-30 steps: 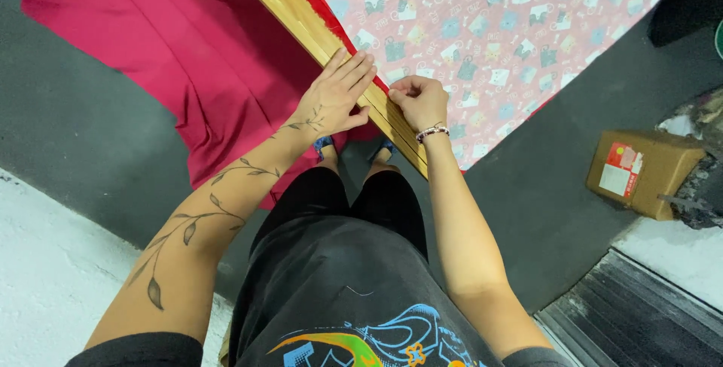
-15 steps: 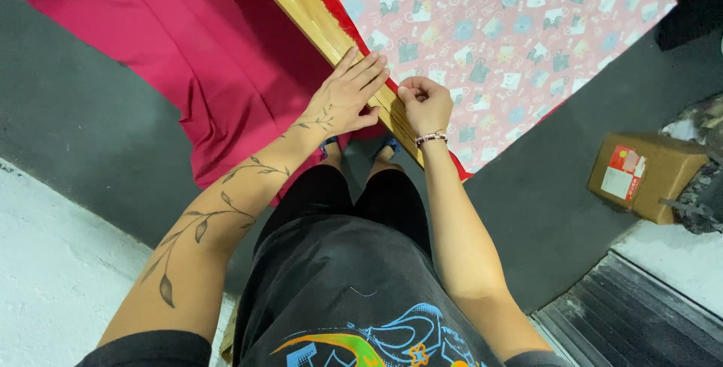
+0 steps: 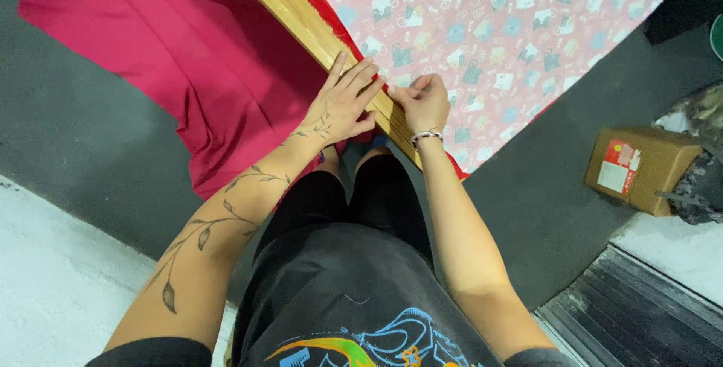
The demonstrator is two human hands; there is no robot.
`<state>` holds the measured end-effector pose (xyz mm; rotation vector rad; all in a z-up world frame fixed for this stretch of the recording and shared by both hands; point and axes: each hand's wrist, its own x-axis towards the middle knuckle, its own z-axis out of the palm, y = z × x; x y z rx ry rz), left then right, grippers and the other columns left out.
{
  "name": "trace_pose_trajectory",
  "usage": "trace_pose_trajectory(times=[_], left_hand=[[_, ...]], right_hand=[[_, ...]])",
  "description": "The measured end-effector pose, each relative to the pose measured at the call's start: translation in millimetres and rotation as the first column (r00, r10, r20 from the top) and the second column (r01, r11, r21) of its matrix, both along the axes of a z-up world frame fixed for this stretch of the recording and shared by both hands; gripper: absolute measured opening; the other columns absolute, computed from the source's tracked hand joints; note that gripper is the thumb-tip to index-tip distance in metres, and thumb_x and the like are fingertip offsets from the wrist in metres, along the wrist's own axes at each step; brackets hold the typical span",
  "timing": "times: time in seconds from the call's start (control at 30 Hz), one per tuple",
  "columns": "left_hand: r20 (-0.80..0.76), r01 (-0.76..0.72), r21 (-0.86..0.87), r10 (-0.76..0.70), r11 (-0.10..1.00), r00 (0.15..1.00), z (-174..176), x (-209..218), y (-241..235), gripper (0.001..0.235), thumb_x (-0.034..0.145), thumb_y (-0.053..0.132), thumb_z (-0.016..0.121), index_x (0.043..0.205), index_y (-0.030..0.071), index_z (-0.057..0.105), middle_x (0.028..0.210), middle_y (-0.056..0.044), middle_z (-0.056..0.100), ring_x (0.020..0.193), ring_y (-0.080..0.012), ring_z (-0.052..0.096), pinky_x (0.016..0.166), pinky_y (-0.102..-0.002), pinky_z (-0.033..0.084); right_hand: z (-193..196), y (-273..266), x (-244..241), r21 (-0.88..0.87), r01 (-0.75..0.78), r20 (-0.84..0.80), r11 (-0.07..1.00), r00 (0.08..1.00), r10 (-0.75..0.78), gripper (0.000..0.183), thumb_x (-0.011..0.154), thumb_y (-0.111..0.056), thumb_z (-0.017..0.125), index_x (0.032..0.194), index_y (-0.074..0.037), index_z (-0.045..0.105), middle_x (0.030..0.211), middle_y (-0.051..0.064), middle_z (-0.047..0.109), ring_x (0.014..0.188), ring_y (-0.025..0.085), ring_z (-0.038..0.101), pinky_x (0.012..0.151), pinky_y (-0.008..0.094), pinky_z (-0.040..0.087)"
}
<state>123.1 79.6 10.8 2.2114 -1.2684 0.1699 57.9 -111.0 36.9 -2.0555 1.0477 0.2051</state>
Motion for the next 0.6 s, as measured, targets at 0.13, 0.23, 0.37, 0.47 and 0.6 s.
trace_pose_trajectory(times=[0.13,0.23,0.37,0.47,0.6], left_hand=[[0.015,0.002,0.066,-0.003,0.998,1.0,8,2,2,0.066,0.082,0.039,0.071,0.14,0.007,0.062,0.142,-0.015,0.056,0.145,-0.0289,0.045,0.127,-0.061,0.011],[-0.042,0.008,0.072,-0.005,0.997,0.999,16,8,1,0.069,0.08,0.041,0.073,0.139,0.007,0.061,0.14,-0.016,0.057,0.144,-0.0298,0.046,0.127,-0.062,0.012],[-0.003,0.06,0.075,-0.06,0.995,0.998,44,38,-1,0.058,0.094,0.043,0.064,0.134,0.002,0.063,0.14,-0.018,0.059,0.139,-0.0344,0.05,0.125,-0.057,0.022],[-0.016,0.097,0.203,-0.096,0.974,0.995,43,70,-6,0.075,0.095,0.057,0.055,0.151,0.006,0.05,0.158,-0.019,0.041,0.149,-0.0358,0.033,0.125,-0.058,0.015],[0.182,0.11,0.511,-0.233,0.852,0.955,25,97,6,0.094,0.094,0.082,0.026,0.163,0.019,0.034,0.172,-0.013,0.022,0.159,-0.0331,0.014,0.127,-0.059,0.002]], right_hand=[[11,-30,5,0.177,-0.131,0.097,0.976,0.989,0.115,0.042,0.075,-0.02,0.095,0.094,-0.008,0.059,0.091,0.009,0.076,0.094,0.028,0.073,0.09,0.042,0.056],[32,-58,50,-0.22,-0.274,0.186,0.936,0.93,0.316,0.027,0.088,-0.023,0.083,0.097,-0.002,0.069,0.088,0.022,0.072,0.089,0.042,0.072,0.078,0.053,0.055],[35,-86,124,-0.26,-0.189,0.258,0.947,0.932,0.257,0.019,0.089,-0.012,0.079,0.101,-0.014,0.065,0.093,0.001,0.069,0.079,0.014,0.063,0.076,0.03,0.06],[24,-94,155,-0.203,-0.226,0.161,0.953,0.952,0.26,0.026,0.089,-0.01,0.079,0.108,-0.014,0.061,0.088,0.002,0.067,0.076,0.015,0.064,0.075,0.033,0.062],[31,-91,167,-0.158,-0.209,0.086,0.965,0.971,0.224,0.015,0.087,-0.003,0.066,0.094,-0.017,0.066,0.077,-0.001,0.07,0.079,0.012,0.07,0.084,0.034,0.061]])
